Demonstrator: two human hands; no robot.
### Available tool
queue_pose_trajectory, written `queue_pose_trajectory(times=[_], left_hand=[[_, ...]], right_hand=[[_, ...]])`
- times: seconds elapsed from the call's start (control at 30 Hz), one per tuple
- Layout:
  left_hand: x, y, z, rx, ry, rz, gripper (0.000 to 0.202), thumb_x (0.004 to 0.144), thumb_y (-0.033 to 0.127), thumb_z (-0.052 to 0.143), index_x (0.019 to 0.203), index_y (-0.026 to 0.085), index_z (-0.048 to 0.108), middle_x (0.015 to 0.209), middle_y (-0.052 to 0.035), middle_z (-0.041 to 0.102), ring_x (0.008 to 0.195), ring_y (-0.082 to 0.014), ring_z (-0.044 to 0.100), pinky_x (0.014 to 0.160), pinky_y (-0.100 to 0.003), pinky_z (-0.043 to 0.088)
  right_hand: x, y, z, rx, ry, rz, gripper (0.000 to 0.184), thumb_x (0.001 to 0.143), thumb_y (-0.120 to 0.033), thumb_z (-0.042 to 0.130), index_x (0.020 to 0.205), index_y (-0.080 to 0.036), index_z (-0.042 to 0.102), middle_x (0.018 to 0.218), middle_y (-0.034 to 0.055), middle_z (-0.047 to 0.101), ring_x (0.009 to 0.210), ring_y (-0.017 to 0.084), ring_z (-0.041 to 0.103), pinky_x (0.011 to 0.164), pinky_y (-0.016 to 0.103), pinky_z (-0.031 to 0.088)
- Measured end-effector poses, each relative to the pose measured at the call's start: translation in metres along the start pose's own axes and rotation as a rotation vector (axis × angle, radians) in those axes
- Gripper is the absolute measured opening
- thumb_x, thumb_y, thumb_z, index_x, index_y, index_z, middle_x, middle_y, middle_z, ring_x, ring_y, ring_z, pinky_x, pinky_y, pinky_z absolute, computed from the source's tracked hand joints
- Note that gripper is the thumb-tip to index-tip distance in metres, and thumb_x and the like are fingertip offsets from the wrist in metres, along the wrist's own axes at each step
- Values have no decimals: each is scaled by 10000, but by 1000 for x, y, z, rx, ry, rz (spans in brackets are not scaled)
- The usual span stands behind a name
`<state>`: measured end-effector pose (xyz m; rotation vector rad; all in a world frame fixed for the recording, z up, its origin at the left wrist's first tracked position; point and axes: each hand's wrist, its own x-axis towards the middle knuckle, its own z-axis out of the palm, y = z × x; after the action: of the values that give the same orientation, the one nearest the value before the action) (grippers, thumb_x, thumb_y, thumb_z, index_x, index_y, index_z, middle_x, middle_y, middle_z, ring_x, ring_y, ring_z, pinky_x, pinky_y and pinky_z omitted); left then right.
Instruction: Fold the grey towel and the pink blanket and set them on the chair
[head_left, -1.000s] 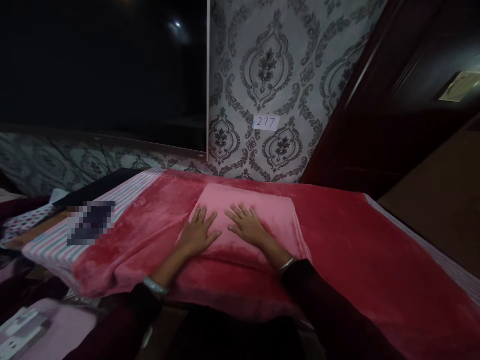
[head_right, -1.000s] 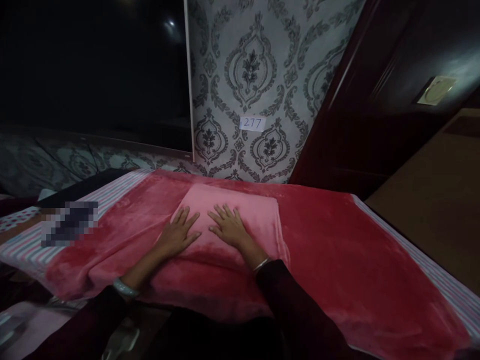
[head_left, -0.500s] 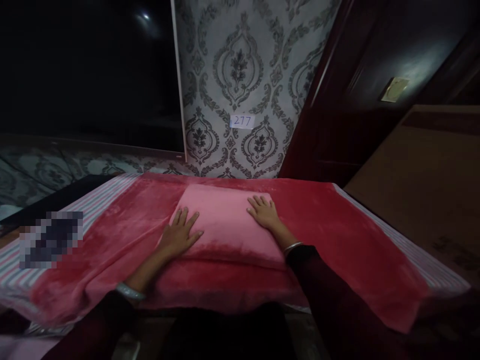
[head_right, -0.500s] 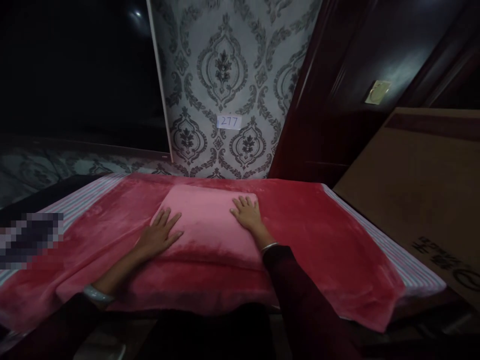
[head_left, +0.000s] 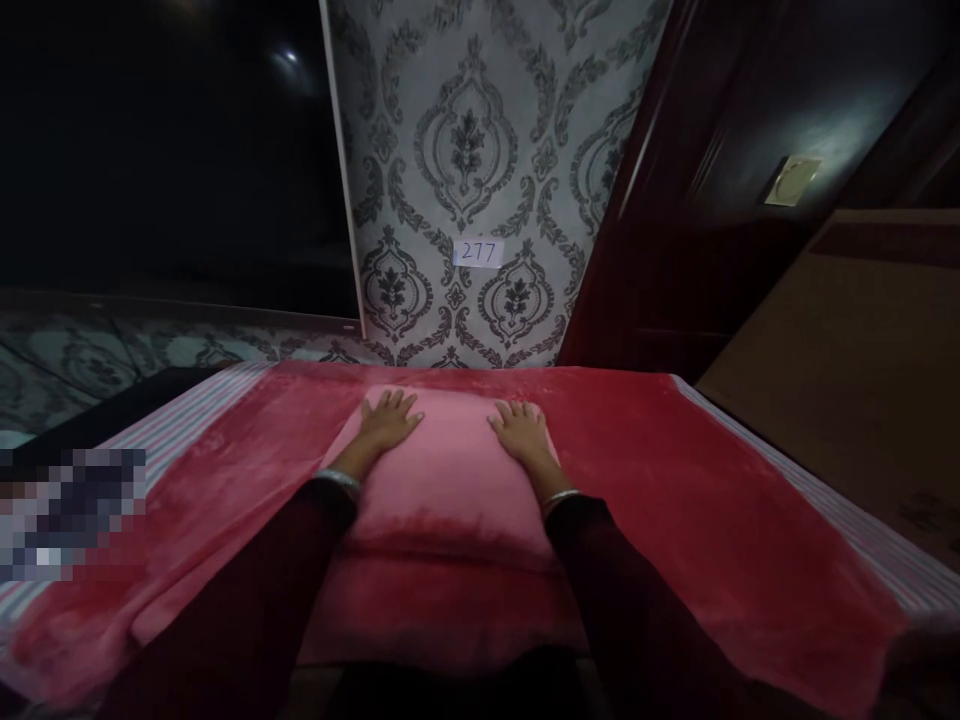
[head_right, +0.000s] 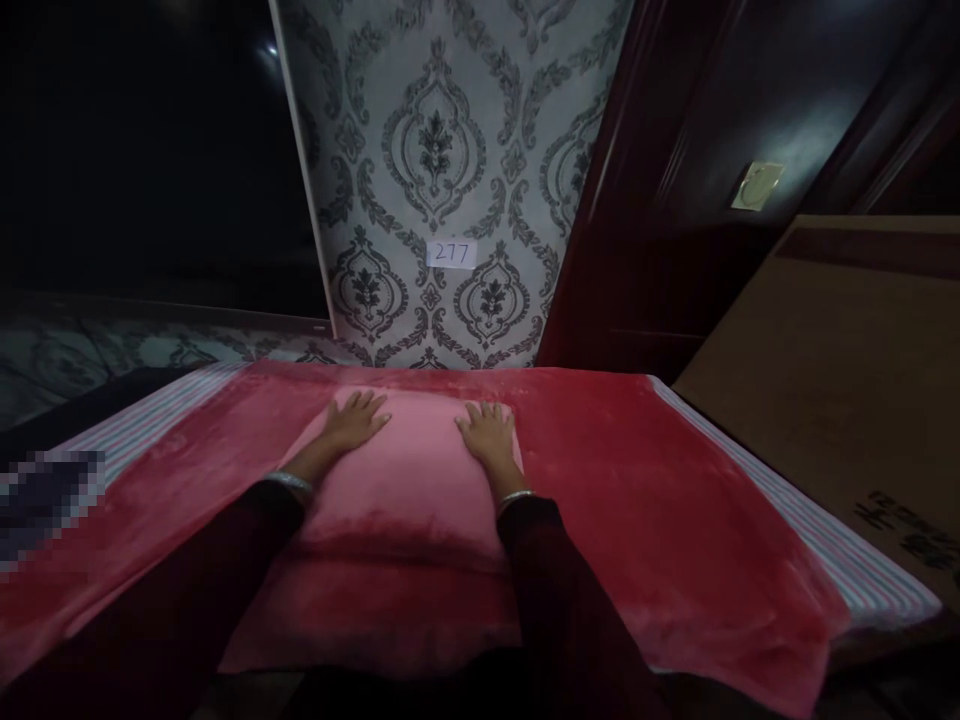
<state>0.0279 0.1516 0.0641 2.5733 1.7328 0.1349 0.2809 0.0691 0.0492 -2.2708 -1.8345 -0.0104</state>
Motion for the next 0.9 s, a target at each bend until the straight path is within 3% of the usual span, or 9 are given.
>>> queue_pose_trajectory(times=[0.1,0.2,0.43,0.63,0.77,0.9], left_hand=[[3,-7,24,-7,13,-46,652,1014,559,248,1601,285,325,1703,-114,226,1574,-331,183,1205,-676,185],[2,-11,32,-20,36,-41,665,1016,558,247,1606,260,313,1701,-121,228,1573,-332,186,1205,-687,169],[3,-8,25,-35,-9,-51,693,1014,558,231,1615,219,293,1705,-121,207,1577,-324,172,1221,-664,162],[-3,-10,2,-67,-161,-10,720,1017,554,234,1630,177,228,1711,-135,156,1588,-292,114,1249,-607,129],[-39,0,-12,-52,-148,22,719,1020,552,248,1610,144,282,1699,-174,194,1582,-313,146,1241,-621,136],[-99,24,0,-36,-21,310,663,1018,564,316,1603,251,321,1710,-124,193,1581,-321,153,1237,-633,127]], right_hand=[[-2,12,19,-7,73,-15,536,1063,-506,297,1504,-272,491,1555,114,468,1446,318,364,1160,570,279],[-2,17,28,-1,123,-22,531,1062,-484,300,1505,-260,490,1557,112,468,1437,316,365,1155,563,291],[-4,13,22,3,99,-17,547,1059,-468,281,1518,-244,477,1577,109,450,1446,317,352,1161,568,299],[-15,20,3,10,-80,8,595,1070,-488,245,1605,-243,333,1686,95,261,1545,311,201,1211,580,225],[-47,26,-11,-6,-159,17,615,1064,-525,249,1623,-269,284,1708,102,182,1564,316,156,1195,633,228],[-103,16,-7,-18,-56,-155,617,1057,-544,304,1621,-294,299,1694,100,234,1554,354,181,1194,636,222]])
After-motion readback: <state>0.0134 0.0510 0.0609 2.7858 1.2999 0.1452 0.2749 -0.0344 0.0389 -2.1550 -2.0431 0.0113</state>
